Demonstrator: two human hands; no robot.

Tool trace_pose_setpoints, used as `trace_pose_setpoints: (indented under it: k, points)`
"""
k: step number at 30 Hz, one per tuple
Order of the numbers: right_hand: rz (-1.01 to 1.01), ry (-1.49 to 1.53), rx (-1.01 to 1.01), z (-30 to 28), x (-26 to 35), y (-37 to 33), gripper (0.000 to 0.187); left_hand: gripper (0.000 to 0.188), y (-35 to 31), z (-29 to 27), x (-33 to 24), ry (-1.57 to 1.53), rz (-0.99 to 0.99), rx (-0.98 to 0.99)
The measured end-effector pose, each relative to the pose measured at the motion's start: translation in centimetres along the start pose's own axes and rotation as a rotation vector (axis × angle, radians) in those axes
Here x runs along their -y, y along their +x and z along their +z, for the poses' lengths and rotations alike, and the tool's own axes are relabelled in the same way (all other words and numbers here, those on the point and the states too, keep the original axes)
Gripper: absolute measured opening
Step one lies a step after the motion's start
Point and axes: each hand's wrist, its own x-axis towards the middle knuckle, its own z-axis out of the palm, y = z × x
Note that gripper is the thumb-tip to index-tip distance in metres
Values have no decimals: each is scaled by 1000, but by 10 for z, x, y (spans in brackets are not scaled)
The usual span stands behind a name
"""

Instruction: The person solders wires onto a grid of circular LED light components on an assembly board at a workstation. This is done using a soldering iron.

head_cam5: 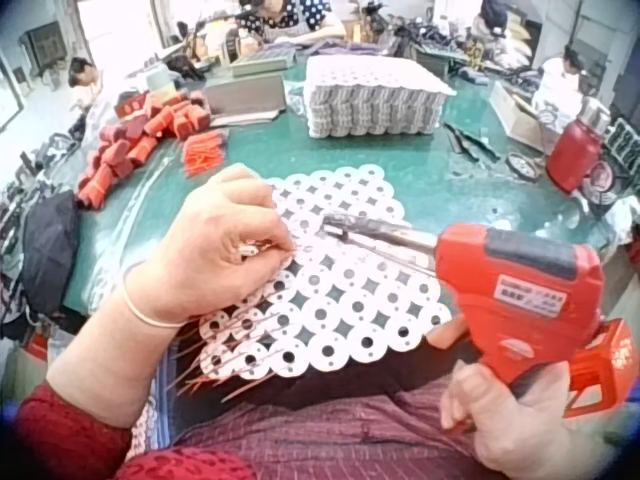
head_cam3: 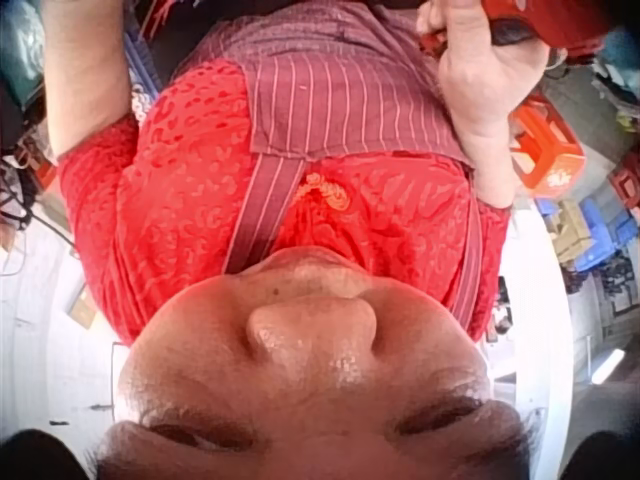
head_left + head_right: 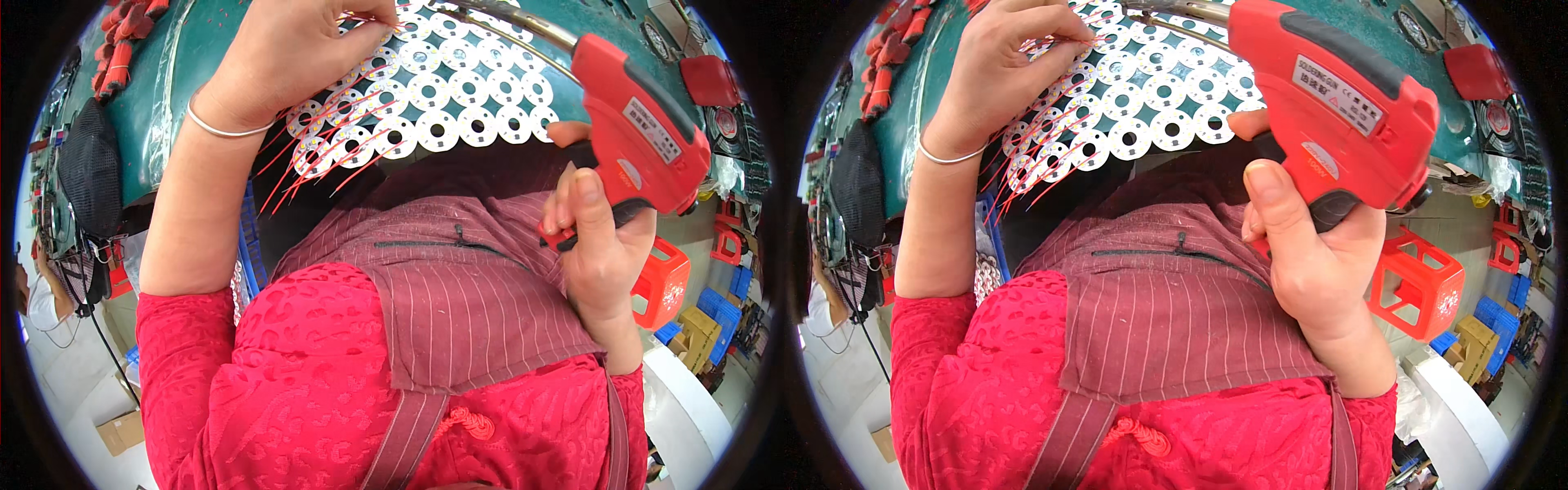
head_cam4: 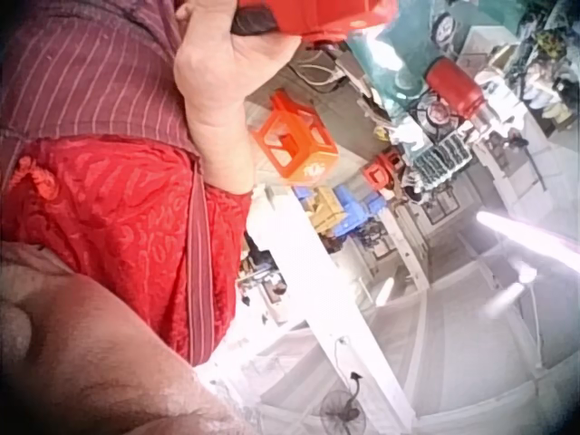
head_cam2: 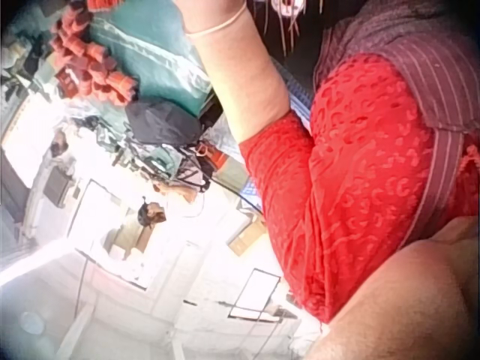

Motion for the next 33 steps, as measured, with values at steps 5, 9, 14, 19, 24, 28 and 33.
trace_pose_setpoints:
  k: [5,9,14,19,24,28,33]
  points:
    - [-16,99,-70,-2,1,-2,31,13,0,1,-2,-7,6,-75]
    - [24,-25,-19,-6,5,-11,38,14,1,0,-4,-34,42,-77]
    - [8,-9,-35,-3,3,-14,33,15,2,3,-5,-43,63,-57]
    - [45,88,-67,-1,2,-13,41,16,2,4,-5,-53,80,-33]
    - [29,94,-65,0,-2,-12,36,15,2,6,-4,-60,110,-33]
    - [42,47,-15,-4,-5,-14,28,15,2,6,-5,-69,117,-47]
    - [39,52,-12,-2,-6,-12,27,15,2,5,-6,-31,131,-10]
